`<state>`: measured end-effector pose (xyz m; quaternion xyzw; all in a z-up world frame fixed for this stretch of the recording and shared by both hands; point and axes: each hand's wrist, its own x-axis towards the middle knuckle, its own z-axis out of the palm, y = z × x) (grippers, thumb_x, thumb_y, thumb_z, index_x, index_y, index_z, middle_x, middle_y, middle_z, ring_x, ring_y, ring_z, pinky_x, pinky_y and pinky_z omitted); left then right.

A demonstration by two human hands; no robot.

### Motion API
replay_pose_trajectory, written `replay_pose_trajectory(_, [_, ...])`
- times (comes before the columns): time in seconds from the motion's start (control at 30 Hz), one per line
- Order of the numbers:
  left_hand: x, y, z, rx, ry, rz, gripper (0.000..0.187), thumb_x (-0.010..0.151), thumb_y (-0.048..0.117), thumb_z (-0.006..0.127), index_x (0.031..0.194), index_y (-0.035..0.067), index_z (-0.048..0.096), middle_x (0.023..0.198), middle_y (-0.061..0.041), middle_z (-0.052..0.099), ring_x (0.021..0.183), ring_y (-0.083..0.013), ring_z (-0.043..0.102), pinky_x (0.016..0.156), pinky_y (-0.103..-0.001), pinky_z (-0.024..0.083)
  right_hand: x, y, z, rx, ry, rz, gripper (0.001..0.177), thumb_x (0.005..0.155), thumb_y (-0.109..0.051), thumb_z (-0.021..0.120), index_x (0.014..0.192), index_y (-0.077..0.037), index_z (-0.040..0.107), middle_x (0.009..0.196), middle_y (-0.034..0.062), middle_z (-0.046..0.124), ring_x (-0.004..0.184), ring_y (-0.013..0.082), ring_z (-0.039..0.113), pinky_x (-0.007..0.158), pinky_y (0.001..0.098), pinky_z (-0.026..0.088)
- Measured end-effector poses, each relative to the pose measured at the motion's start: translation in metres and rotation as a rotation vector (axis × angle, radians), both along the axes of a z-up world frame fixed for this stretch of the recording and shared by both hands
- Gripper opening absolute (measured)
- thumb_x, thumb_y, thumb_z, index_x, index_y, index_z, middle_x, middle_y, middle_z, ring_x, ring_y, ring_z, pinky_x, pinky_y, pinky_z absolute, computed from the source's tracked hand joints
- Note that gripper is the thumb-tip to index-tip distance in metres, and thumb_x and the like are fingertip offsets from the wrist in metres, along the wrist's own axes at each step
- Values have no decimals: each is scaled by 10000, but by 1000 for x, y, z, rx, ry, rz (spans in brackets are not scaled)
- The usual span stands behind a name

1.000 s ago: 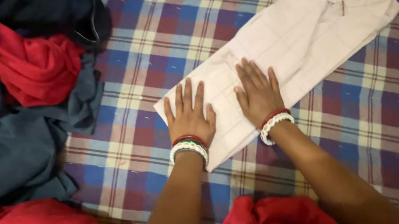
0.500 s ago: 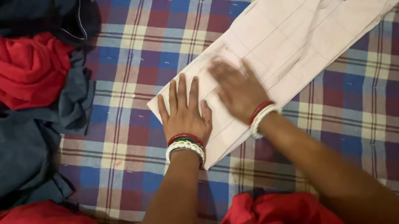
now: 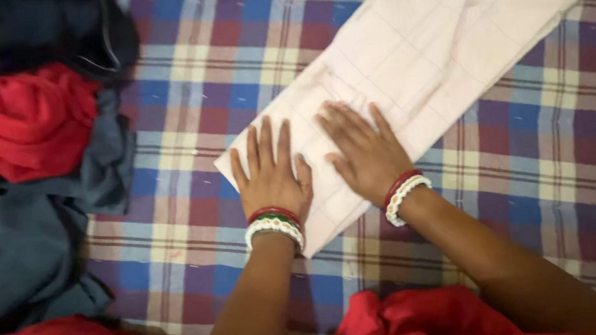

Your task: The person folds a light pink striped shirt on a plaid mat, smoothing and aligning it before placing it into a green cardboard box. They then pick up a dark blue shirt and begin buttoning it.

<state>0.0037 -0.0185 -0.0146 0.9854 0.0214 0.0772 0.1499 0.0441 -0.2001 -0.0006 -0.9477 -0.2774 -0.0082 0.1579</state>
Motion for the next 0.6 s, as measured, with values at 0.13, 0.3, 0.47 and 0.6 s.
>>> replay_pose_trajectory(0.13, [-17, 1, 13, -200, -80, 239, 683, 949, 329, 591, 1552, 114, 354, 1644, -180, 308, 1519, -348, 256, 1211, -580, 168, 20, -7, -7, -39, -5, -73, 571, 1033, -333, 442, 1564, -135, 369, 1655, 101, 342, 1531, 250, 279, 1237, 550, 137])
replay_pose_trajectory(0.3, [-34, -10, 21, -732, 60, 761, 890, 851, 150, 703, 1593, 112, 214, 1536, -229, 413, 1383, -360, 426, 1117, -535, 317, 22, -10, -11, -22, -20, -69, 569, 1040, -320, 409, 1580, -146, 358, 1652, 85, 344, 1528, 248, 279, 1240, 542, 129])
replay_pose_trajectory(0.47, [-19, 10, -14, -1057, -57, 663, 835, 837, -27, 749, 1531, -19, 285, 1433, -249, 566, 1287, -323, 606, 1107, -400, 437, 16, -10, -13, -37, -56, -63, 573, 1035, -300, 406, 1594, -186, 355, 1652, 80, 345, 1516, 264, 298, 1226, 558, 150])
replay_pose_trajectory(0.6, [-11, 48, -41, -1237, -28, 647, 815, 806, -22, 741, 1501, -5, 315, 1336, -212, 642, 1188, -277, 664, 1026, -372, 509, 22, 8, -17, -45, -84, -65, 585, 1019, -326, 419, 1587, -205, 350, 1656, 68, 337, 1507, 275, 304, 1204, 582, 165])
